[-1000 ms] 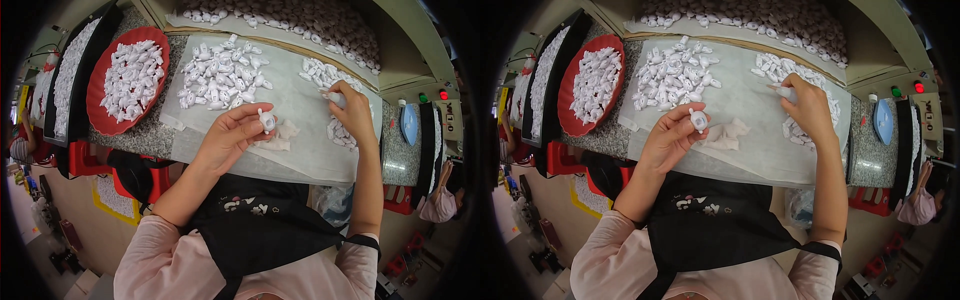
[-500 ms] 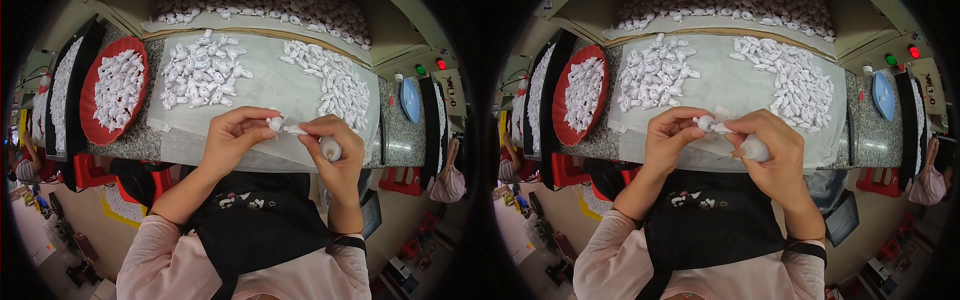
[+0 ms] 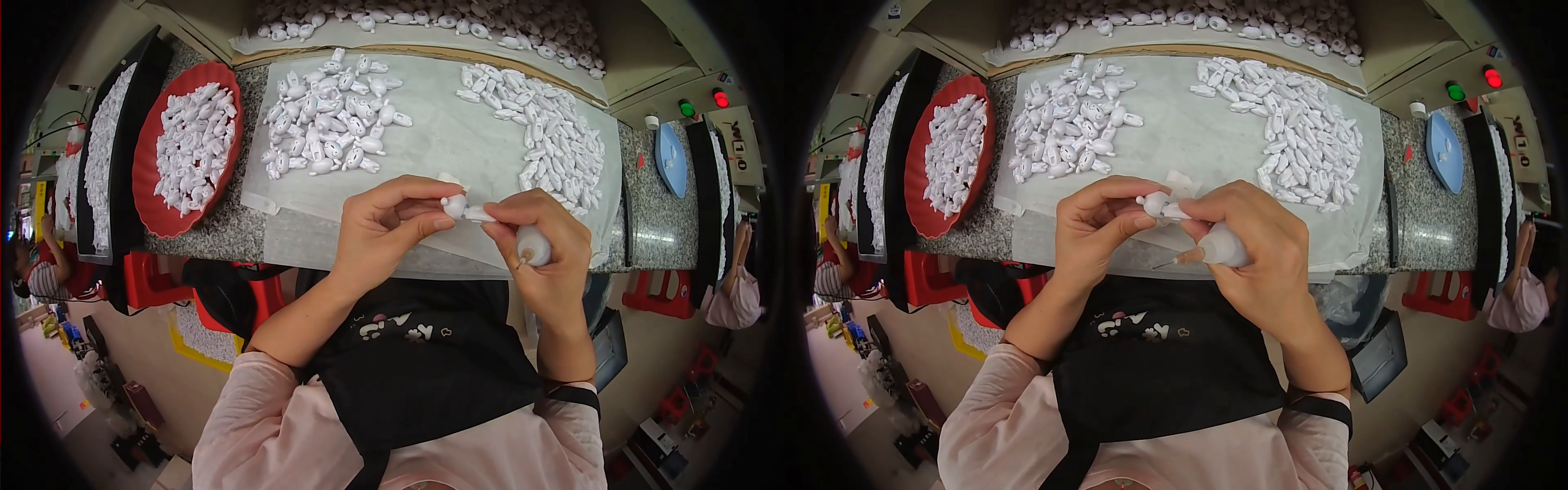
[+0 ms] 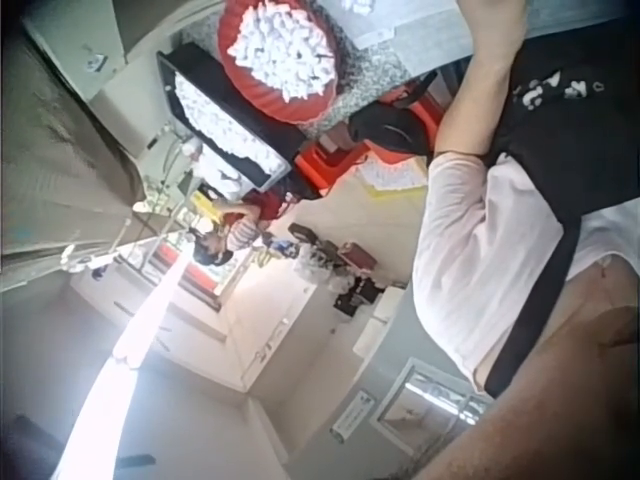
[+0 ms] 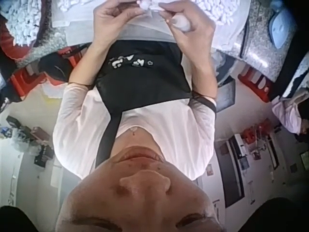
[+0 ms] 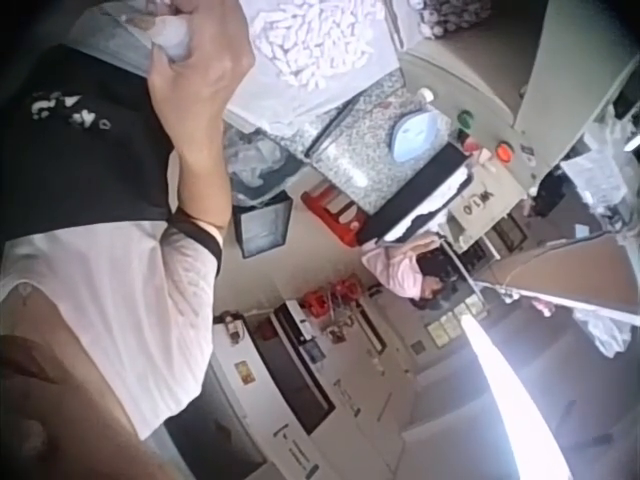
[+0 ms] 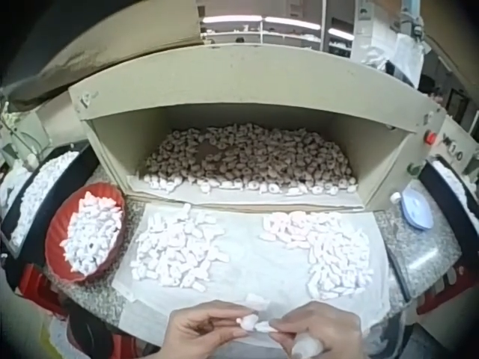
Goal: Applying a substance from a squeeze bottle to small components and placing them into individual white bags.
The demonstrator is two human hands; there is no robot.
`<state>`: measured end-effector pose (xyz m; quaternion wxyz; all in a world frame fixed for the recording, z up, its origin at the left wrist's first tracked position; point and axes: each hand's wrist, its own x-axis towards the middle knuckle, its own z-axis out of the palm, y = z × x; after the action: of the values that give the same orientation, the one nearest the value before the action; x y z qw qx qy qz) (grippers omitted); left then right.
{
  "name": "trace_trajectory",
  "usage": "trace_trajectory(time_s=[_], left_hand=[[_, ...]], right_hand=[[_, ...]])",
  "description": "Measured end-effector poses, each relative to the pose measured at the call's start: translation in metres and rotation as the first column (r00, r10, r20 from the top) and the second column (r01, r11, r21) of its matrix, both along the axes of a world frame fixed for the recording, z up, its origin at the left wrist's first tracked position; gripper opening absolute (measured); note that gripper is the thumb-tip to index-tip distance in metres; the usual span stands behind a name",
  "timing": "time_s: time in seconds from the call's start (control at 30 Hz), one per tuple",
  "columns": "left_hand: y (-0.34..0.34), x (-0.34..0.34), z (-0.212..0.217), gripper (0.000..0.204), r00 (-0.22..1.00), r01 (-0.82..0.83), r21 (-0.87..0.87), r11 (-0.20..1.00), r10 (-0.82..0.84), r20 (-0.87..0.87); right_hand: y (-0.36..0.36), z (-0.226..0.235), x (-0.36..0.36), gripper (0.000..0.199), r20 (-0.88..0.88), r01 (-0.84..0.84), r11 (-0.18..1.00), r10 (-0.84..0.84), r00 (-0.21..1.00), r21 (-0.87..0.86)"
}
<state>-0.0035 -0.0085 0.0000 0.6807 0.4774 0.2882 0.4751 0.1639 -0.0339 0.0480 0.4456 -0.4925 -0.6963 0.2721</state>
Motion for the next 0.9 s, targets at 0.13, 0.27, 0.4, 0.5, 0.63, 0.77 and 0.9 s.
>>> trace_trajectory(time_s=[0.13,0.27,0.4,0.5,0.63,0.77,0.9], left_hand=[[0.0,0.001,-0.001,0.028,0.999,-0.035,0.04,0.999,0.034,0.017],[0.001,-0.002,-0.001,0.026,0.995,-0.049,0.152,0.987,0.062,-0.081],[0.002,-0.004,-0.001,0.025,0.986,-0.048,0.224,0.973,0.082,-0.146],[0.004,-0.004,0.0,0.023,0.977,-0.054,0.307,0.95,0.113,-0.178],[0.007,-0.005,0.0,0.022,0.967,-0.02,0.402,0.915,0.121,-0.225],[0.01,-0.007,0.0,0.025,0.968,0.036,0.421,0.906,0.073,-0.242],[0.01,-0.008,-0.002,0.025,0.967,0.054,0.425,0.904,0.058,-0.248]], right_hand=[[0.002,-0.001,0.0,0.015,0.027,-0.004,0.999,0.004,1.0,0.033],[0.002,-0.002,0.0,0.016,0.039,-0.021,0.999,0.02,0.999,0.037],[0.002,-0.004,0.0,0.014,0.031,-0.043,0.999,0.043,0.999,0.01],[0.003,-0.004,0.002,0.014,0.037,-0.06,0.998,0.06,0.998,0.017],[0.005,-0.004,0.006,0.014,0.029,-0.123,0.992,0.123,0.992,-0.019],[0.007,-0.004,0.009,0.014,0.014,-0.162,0.986,0.163,0.987,-0.028],[0.008,-0.003,0.01,0.014,-0.034,-0.181,0.976,0.178,0.983,-0.118]])
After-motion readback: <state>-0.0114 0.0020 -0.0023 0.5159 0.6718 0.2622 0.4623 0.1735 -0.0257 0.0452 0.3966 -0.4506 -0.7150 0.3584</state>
